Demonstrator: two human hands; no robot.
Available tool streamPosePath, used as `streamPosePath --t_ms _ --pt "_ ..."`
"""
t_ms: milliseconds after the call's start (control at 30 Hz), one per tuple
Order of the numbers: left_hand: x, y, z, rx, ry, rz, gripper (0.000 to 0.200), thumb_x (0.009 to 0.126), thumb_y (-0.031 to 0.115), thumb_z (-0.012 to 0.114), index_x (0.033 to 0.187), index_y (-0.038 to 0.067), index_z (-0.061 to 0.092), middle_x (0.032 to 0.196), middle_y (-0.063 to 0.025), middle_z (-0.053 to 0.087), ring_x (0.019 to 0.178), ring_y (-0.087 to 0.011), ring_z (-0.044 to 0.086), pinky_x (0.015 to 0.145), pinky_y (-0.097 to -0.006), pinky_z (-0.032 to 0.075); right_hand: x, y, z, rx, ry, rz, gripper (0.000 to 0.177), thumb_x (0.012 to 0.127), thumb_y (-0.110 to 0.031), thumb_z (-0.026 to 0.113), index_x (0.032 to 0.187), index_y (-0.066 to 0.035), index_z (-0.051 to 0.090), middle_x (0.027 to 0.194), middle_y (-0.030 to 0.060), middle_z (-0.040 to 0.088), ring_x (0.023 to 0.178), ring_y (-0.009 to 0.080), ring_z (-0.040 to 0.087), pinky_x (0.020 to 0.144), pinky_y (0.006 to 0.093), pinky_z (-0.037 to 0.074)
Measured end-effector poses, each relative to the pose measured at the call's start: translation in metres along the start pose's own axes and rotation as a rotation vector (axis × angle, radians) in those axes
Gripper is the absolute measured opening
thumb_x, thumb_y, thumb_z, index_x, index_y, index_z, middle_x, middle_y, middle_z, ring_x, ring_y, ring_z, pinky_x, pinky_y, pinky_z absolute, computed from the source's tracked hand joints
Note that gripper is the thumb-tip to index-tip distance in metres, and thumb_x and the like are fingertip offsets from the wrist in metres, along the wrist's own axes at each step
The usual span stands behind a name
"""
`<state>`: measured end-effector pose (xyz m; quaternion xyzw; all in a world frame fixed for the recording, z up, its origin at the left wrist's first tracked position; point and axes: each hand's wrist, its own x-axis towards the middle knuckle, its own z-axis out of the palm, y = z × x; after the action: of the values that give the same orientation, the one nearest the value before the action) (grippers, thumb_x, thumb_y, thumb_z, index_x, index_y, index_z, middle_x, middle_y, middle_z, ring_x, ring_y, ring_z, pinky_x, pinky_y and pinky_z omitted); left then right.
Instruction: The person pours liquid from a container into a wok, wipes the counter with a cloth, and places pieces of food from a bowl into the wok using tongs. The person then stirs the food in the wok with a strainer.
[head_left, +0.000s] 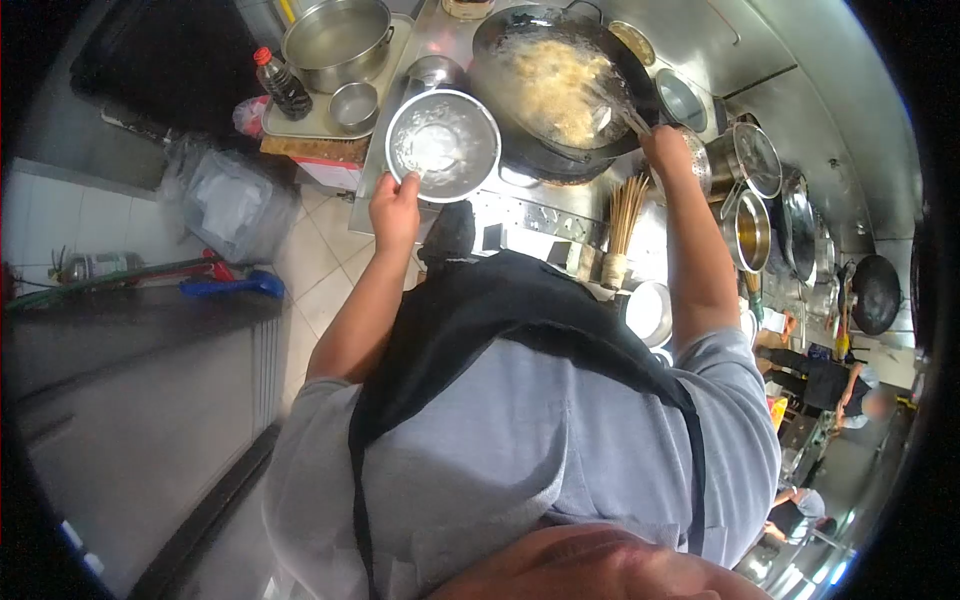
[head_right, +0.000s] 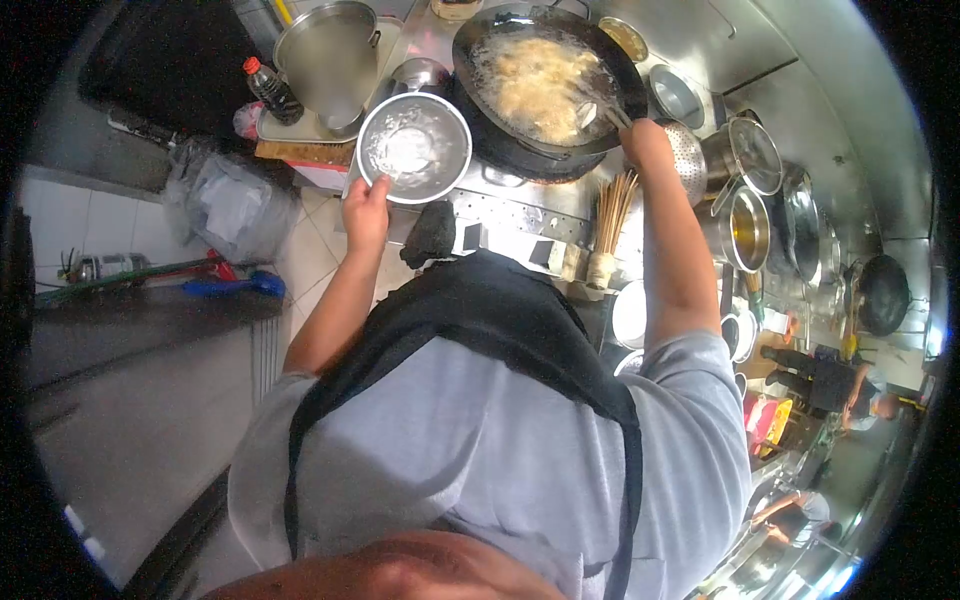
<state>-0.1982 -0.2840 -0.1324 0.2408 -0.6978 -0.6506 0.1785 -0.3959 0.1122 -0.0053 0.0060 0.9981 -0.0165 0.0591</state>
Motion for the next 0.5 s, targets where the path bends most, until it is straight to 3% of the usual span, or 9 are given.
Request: streamPosePath --t_ms 67,133,167,233,333,400,500 --pt "-0.001 -0.005 -0.009 -0.039 0.01 -0.04 0.022 0.092 0.02 0.064 0.091 -0.002 0.066 0.086 -0.0081 0.061 0.079 -0.0186 0.057 0.075 -0.0347 0.045 0.003 0.002 0.004 -0.018 0.05 0.105 0.036 0.086 -0.028 0.059 0.106 0.0 0.069 0.102 0.0275 0.068 0.099 0.0407 0.066 0.087 0.0467 0.051" --pt "-0.007 -0.016 -0.023 -0.272 0.072 -0.034 0.021 0.093 0.018 0.062 0.094 -0.002 0.066 0.088 -0.0059 0.064 0.076 -0.0137 0.057 0.071 -0.0318 0.046 -0.022 -0.022 -0.016 0.15 0.233 0.005 0.044 0.084 -0.03 0.061 0.114 0.002 0.066 0.108 0.0285 0.067 0.102 0.0433 0.065 0.09 0.0475 0.05" --pt "-0.021 0.02 -0.037 -0.22 0.061 -0.128 0.023 0.097 0.017 0.059 0.108 -0.003 0.063 0.098 -0.0082 0.068 0.083 -0.0119 0.063 0.071 -0.0291 0.053 -0.032 -0.037 -0.026 0.15 0.225 -0.011 0.044 0.084 -0.03 0.061 0.114 0.002 0.066 0.108 0.0285 0.067 0.102 0.0433 0.065 0.09 0.0475 0.05" --pt "-0.02 -0.007 -0.06 -0.181 0.12 -0.106 0.022 0.096 0.017 0.06 0.107 -0.002 0.064 0.096 -0.0078 0.067 0.08 -0.0123 0.062 0.069 -0.0286 0.051 -0.043 -0.066 -0.042 0.232 0.268 -0.129 0.05 0.084 -0.03 0.061 0.123 0.002 0.061 0.108 0.0283 0.067 0.103 0.0423 0.065 0.091 0.0457 0.05" --pt "-0.031 -0.01 -0.094 -0.209 0.233 -0.136 0.022 0.095 0.017 0.06 0.107 -0.002 0.064 0.097 -0.0088 0.067 0.081 -0.014 0.063 0.069 -0.0293 0.052 -0.054 -0.115 -0.047 0.462 0.096 -0.315 0.052 0.082 -0.026 0.062 0.129 -0.002 0.06 0.1 0.0249 0.07 0.096 0.0325 0.069 0.085 0.0387 0.052" --pt "-0.038 -0.008 -0.11 -0.27 0.288 -0.19 0.024 0.095 0.017 0.06 0.109 -0.002 0.063 0.099 -0.0101 0.067 0.085 -0.0154 0.065 0.072 -0.0303 0.055 -0.079 -0.163 -0.05 0.698 -0.176 -0.336 0.049 0.088 -0.024 0.065 0.13 0.0 0.059 0.085 0.0153 0.07 0.069 0.0192 0.064 0.069 0.0331 0.051" --pt "-0.038 -0.012 -0.141 -0.287 0.36 -0.243 0.025 0.096 0.016 0.058 0.112 -0.003 0.061 0.105 -0.012 0.067 0.091 -0.0184 0.066 0.08 -0.0331 0.057 -0.086 -0.223 0.016 0.807 -0.321 -0.428 0.047 0.089 -0.024 0.065 0.129 0.0 0.06 0.086 0.0143 0.071 0.067 0.0216 0.064 0.066 0.0353 0.051"
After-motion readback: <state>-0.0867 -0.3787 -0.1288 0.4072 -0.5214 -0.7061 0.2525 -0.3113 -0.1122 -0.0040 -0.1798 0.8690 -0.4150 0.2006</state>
